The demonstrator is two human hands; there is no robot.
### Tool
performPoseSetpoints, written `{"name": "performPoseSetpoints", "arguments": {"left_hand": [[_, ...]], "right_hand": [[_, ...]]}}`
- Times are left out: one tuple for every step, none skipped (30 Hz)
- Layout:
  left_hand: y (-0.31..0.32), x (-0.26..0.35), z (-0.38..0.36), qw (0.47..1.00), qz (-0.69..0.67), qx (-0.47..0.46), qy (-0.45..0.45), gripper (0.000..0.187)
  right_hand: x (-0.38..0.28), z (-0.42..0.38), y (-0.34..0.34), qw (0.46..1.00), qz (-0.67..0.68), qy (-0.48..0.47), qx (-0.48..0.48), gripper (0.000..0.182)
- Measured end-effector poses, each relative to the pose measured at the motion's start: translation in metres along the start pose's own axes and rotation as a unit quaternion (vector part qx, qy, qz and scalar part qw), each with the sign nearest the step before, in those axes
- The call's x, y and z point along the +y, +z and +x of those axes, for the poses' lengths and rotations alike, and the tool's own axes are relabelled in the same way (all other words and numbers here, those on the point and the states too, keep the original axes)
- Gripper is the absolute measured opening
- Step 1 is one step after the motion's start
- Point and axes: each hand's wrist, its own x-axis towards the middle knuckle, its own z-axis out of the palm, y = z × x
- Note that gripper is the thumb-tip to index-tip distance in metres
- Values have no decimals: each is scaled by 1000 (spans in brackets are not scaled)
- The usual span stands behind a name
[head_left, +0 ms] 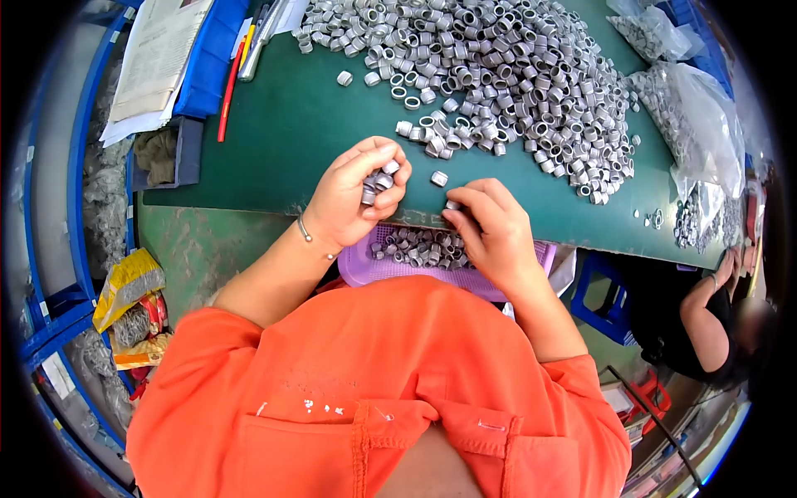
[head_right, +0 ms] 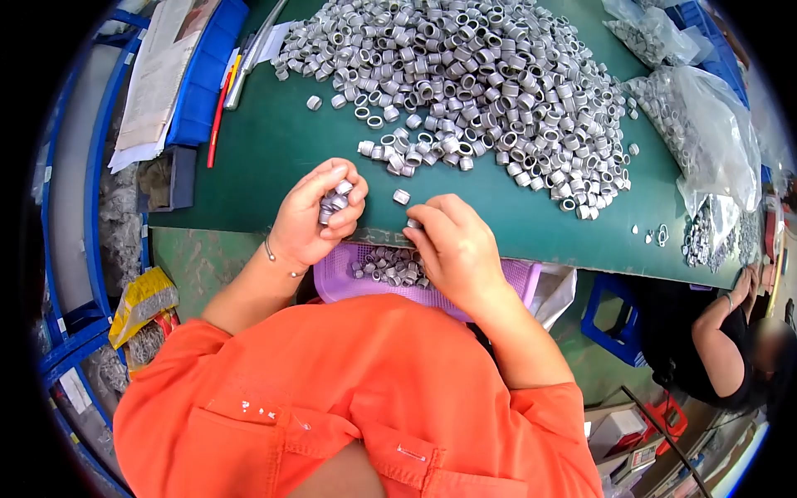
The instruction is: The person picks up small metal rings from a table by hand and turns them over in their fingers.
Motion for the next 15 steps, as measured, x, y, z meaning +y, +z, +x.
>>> {"name": "performPoseSetpoints", "arguments": {"left_hand": [[-1,0,-1,1000,-12,3,7,17],[-1,0,-3,1000,-25,6,13,17],[-2,-1,-4,1000,-24,6,15,17],[-2,-2,-4,999,-25,3,19,18],[-2,-2,-4,999,-27,-1,23,18],[-3,-2,-4,999,-28,-5,23,18],[-4,-2,-3,999,-28,-6,23,18],[-4,-2,-3,999,-29,-7,24,18],[-4,-2,-3,999,-30,-8,25,17],[-3,-2,-3,999,-31,-9,25,17],[-2,-2,-3,999,1,1,46,17],[-1,-2,-4,997,33,12,67,17],[-2,-2,-4,997,33,12,66,17],[-4,-1,-4,995,54,8,88,17],[-6,0,-4,991,75,3,109,17]], "right_hand": [[0,0,1,998,53,16,33,19],[-1,0,-2,986,140,88,9,18],[4,0,4,952,284,104,45,17],[5,0,1,906,389,163,28,18],[5,-1,-3,845,488,219,10,19],[7,0,-5,845,488,219,11,19],[9,1,-5,817,528,233,4,20],[11,1,-6,786,566,248,-3,22],[12,1,-6,787,565,247,-3,22],[14,0,-6,758,601,253,-4,21],[14,0,-6,727,636,259,-6,20],[14,2,-7,727,636,259,-6,20],[12,4,-9,695,665,274,-10,18],[12,6,-10,661,692,288,-14,17],[13,5,-10,661,693,289,-14,17]]}}
